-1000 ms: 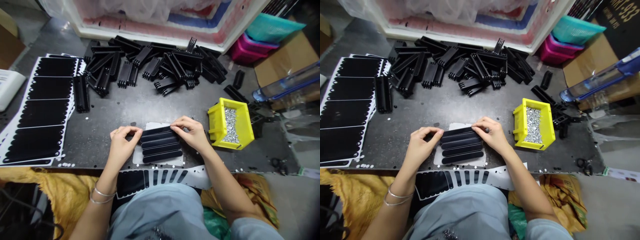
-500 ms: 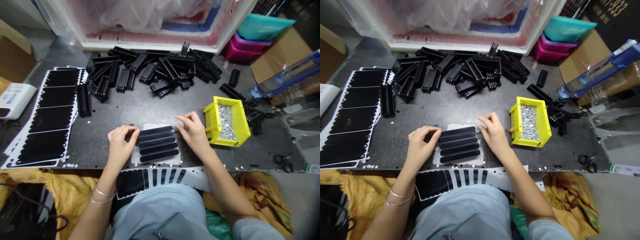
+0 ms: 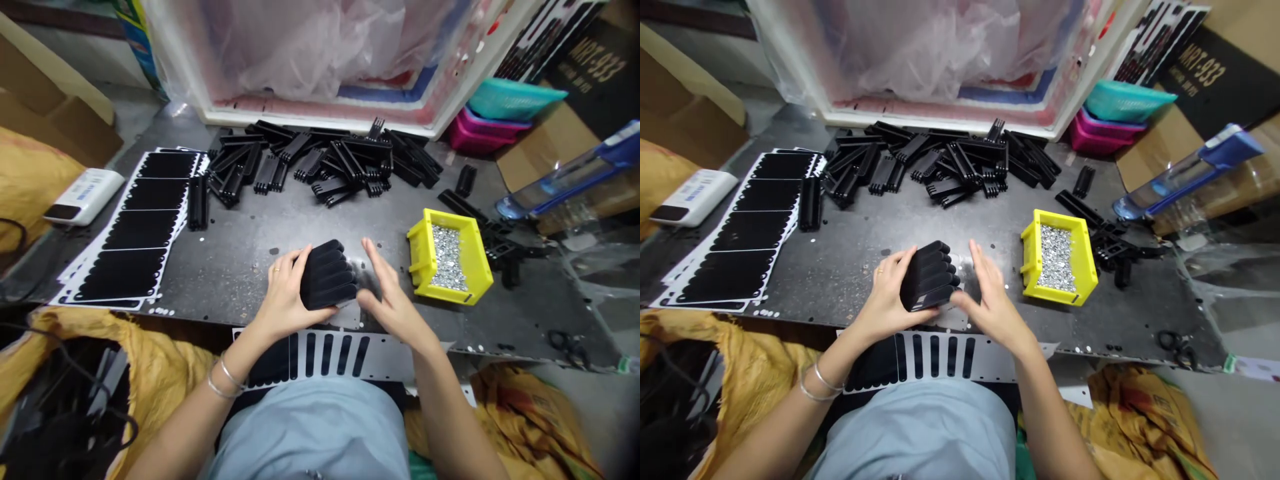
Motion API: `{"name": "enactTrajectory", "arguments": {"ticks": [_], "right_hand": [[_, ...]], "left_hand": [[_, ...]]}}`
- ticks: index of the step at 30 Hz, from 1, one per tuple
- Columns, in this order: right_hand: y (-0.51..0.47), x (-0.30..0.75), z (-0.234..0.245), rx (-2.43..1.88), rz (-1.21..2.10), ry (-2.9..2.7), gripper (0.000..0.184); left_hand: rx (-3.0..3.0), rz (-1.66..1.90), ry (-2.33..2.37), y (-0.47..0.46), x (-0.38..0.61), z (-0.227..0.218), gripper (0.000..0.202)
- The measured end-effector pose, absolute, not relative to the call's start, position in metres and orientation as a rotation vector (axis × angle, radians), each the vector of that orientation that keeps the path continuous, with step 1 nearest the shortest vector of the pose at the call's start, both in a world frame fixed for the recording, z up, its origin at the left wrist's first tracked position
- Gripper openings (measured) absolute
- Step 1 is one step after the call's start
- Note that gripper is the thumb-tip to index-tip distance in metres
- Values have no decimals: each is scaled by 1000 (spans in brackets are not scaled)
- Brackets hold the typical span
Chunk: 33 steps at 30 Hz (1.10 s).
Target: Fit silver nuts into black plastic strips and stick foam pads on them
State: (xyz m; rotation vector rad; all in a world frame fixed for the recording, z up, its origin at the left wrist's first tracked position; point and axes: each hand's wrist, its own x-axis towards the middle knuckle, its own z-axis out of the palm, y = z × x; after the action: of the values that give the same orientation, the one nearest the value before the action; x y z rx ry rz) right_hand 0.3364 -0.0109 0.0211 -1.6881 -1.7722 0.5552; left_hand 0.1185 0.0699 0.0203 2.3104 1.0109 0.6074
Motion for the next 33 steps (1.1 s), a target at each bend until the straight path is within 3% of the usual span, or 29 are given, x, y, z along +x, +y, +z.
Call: {"name": "enactTrajectory", "arguments": {"ticks": [3,7,13,15,20,25,27,29,31,33], "right_hand": [[-17,329,44,-1361,714,-1795,119],[4,304,60,-1404,537,-1909,115],[32,286,35,-1534,457,-2328,120],[23,295,25,-1575,543,-2246,115],[4,310,-5,-1830,670,-1656,76],[-6,315,5,-1764,635,-1662,69],[-22,320,25,-1740,531,-1615,49],[-42,319,40,-1686,528,-1609,28],[-59,309,42,-1621,648,-1713,19],[-69,295,34,-1571,745,-1839,20]], "left_hand": [[2148,797,851,53,129,25,129],[2232,623,812,53,122,21,139],[2260,341,1156,72,48,9,163],[2251,321,1191,73,39,6,159],[2284,331,1136,69,69,-1,150],[2323,388,1180,59,74,10,137],[2277,506,1196,50,59,22,117],[2200,663,1173,38,45,33,67],[2161,709,1096,25,38,36,24],[2192,637,1044,13,36,32,13]]}}
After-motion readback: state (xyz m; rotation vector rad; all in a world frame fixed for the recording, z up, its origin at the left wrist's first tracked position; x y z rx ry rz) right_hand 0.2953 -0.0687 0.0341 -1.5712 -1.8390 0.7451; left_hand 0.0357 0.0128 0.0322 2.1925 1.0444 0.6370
